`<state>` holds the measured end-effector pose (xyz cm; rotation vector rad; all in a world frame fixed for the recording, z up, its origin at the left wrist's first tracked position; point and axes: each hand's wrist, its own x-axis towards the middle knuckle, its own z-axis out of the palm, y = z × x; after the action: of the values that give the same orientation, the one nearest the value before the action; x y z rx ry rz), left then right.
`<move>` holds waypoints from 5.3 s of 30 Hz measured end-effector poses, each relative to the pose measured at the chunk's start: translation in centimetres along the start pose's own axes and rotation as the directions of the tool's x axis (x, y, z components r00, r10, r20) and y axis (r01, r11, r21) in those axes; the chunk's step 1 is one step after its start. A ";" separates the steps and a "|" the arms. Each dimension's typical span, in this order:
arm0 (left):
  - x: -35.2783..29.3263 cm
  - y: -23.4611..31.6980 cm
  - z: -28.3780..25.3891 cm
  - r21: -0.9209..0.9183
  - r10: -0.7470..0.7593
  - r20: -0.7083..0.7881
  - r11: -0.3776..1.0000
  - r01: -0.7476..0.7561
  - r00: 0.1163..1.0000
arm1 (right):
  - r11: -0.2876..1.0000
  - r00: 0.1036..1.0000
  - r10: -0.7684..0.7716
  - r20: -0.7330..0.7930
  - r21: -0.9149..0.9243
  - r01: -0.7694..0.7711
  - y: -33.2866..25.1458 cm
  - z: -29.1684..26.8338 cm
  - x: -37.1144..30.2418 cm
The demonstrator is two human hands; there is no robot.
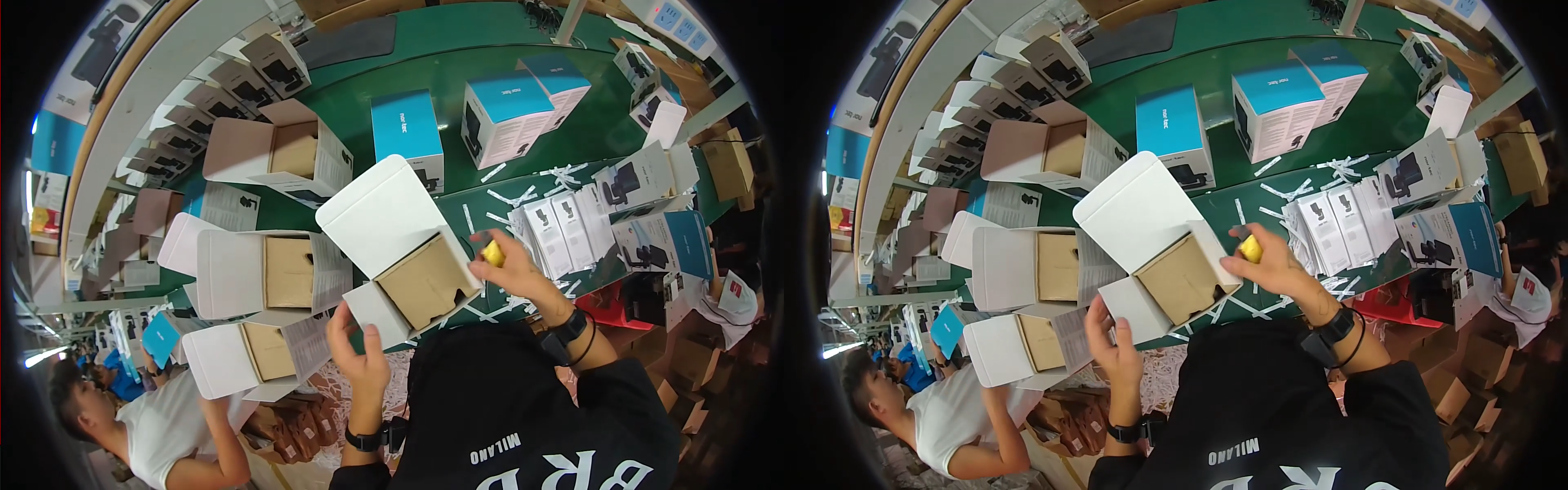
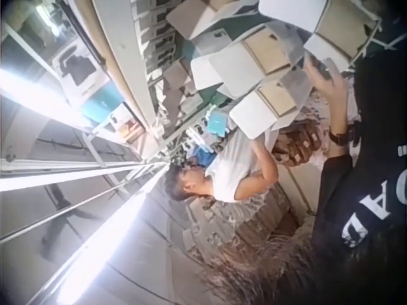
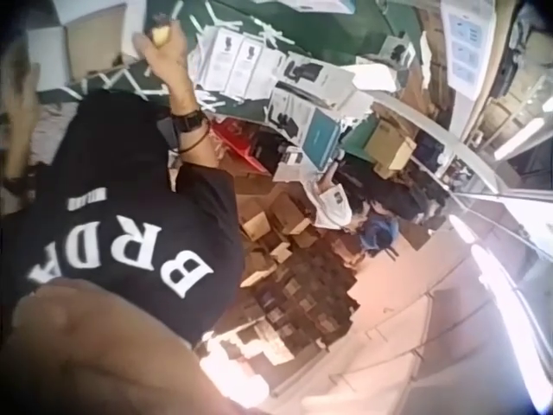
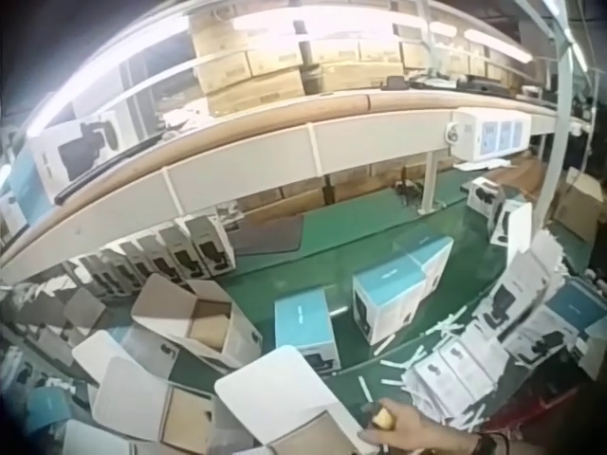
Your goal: The person uses a utility knife to cut the tape on a blue box, opens a white box to insert a manual, and then closes the white box.
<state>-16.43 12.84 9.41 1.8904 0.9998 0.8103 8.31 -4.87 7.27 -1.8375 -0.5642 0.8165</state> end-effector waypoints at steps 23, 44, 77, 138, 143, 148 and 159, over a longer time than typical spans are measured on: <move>1.4 2.8 6.7 0.124 0.344 0.771 0.744 -0.657 0.536 | 0.929 0.960 -0.129 0.247 -0.308 0.205 -3.6 -2.9 -2.3; 1.2 0.9 6.6 0.132 0.436 0.711 0.688 -0.714 0.552 | 0.595 0.880 -0.193 0.435 -0.661 0.457 -4.8 -0.7 -0.3; -0.5 -3.8 4.8 -0.003 0.848 0.276 0.472 -0.882 0.453 | 0.801 0.921 -0.169 0.351 -0.496 0.336 -9.2 11.3 2.6; -0.5 1.8 5.0 -0.559 0.167 0.781 0.617 0.554 0.601 | 0.900 0.958 0.217 0.186 0.342 -0.270 -7.1 4.0 -12.3; -1.1 1.2 5.7 -0.574 0.195 0.738 0.685 0.449 0.646 | 0.937 0.993 0.060 0.101 0.337 -0.090 -6.4 4.8 -11.1; -1.7 0.3 6.0 -0.562 0.249 0.648 0.794 0.232 0.720 | 0.802 0.960 -0.277 -0.030 -0.557 0.214 -9.6 3.3 -10.4; -0.5 1.8 4.4 -0.391 0.227 0.713 0.914 0.108 0.663 | 0.960 0.882 -0.267 0.388 0.032 0.277 -8.6 -2.2 -11.6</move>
<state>-12.48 10.19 8.94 1.6398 0.2090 0.1667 2.10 -10.93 19.03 -1.5721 -1.0671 0.9894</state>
